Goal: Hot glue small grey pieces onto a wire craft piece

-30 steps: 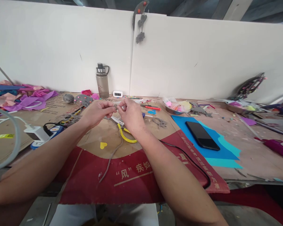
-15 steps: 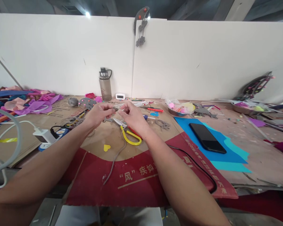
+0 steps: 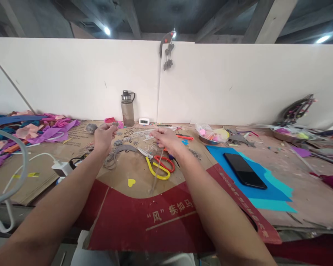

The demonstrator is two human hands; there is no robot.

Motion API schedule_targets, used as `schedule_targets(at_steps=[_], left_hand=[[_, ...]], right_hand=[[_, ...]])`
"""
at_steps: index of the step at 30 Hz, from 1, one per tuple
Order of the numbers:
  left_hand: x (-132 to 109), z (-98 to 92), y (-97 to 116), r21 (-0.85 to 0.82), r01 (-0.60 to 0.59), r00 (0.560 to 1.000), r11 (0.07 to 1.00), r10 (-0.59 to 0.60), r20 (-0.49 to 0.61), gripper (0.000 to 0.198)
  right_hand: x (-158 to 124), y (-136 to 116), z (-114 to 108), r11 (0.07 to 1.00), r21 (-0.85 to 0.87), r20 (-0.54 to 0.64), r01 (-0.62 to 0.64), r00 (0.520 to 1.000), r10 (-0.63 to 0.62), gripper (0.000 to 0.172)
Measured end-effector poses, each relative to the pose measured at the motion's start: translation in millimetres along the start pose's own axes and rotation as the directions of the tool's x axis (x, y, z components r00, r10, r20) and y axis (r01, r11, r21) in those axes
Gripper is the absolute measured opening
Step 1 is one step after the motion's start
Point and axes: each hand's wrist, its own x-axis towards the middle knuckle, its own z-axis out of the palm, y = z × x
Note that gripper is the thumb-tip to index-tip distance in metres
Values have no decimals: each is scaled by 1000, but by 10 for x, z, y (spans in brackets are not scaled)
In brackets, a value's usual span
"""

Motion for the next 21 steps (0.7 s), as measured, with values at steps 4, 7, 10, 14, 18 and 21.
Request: schedule_targets(at_steps=[4, 7, 10, 14, 18, 21], left_hand=[[0, 10, 116, -286, 27, 994, 958, -57, -97, 9], [-16, -31, 272, -399, -66, 986, 915, -2, -167, 17], [-24, -119, 455, -449, -188, 961, 874, 69, -268, 19], [-9, -265, 643, -483, -307, 924, 820, 133, -360, 24], [-3, -329, 698, -474, -337, 911, 813, 155, -381, 23], [-17, -297, 660, -456, -302, 924, 837, 138, -357, 18]], right_hand=[[364, -129, -101, 979, -185, -90, 82, 991, -100, 30], [647, -138, -163, 923, -370, -120, 109, 979, -163, 29], [843, -15, -218, 849, -524, -132, 70, 978, -161, 32], [963, 234, -296, 786, -619, -172, -16, 978, -116, 34], [1037, 350, -397, 635, -755, -255, -166, 966, -50, 33], [1107, 345, -430, 456, -855, -286, -247, 958, -17, 33]])
